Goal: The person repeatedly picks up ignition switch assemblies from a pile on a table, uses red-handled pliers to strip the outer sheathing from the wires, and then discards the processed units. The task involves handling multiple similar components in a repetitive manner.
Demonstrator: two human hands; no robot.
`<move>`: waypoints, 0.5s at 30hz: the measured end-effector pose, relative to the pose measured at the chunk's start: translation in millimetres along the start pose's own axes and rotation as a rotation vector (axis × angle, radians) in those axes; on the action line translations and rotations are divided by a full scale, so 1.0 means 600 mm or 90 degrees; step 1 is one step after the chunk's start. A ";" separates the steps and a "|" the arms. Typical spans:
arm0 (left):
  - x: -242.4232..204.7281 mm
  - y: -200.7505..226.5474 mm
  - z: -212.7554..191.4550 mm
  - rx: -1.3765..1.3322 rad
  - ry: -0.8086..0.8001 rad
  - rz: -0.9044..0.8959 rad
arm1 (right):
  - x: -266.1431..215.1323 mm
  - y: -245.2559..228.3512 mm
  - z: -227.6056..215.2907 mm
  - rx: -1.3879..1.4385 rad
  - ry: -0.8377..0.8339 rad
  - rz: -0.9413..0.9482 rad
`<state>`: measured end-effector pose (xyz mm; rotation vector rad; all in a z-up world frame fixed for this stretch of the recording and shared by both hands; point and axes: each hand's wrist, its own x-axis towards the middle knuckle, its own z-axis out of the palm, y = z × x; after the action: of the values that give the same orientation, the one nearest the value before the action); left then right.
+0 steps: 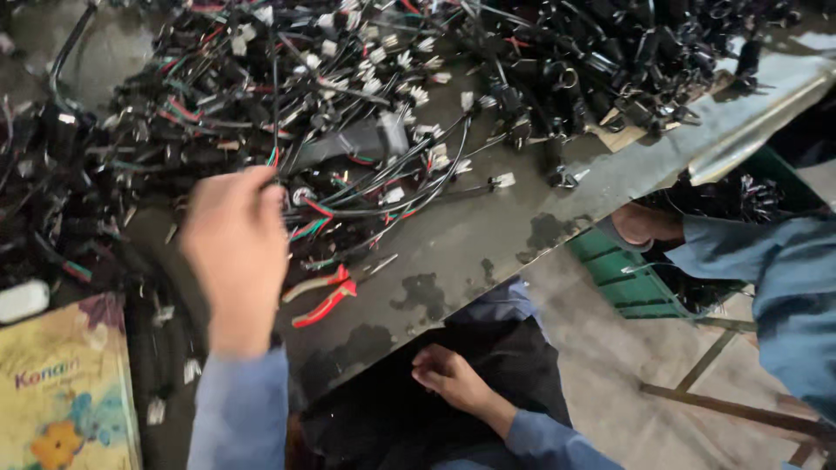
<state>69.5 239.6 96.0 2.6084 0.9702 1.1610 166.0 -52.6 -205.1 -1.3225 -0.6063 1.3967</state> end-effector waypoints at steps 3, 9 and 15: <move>-0.065 0.013 -0.093 -0.130 0.171 0.022 | 0.012 0.000 0.006 -0.071 0.035 0.083; -0.395 0.086 0.010 -0.280 -0.014 -0.120 | -0.064 -0.124 0.021 -0.072 -0.179 0.034; -0.728 0.167 0.252 -0.322 -0.473 -0.389 | -0.122 -0.263 -0.021 0.350 -0.088 -0.075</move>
<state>8.8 -81.3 -245.7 1.8642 1.0005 0.2017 218.3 -75.3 -40.2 -0.7470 -0.3448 1.4316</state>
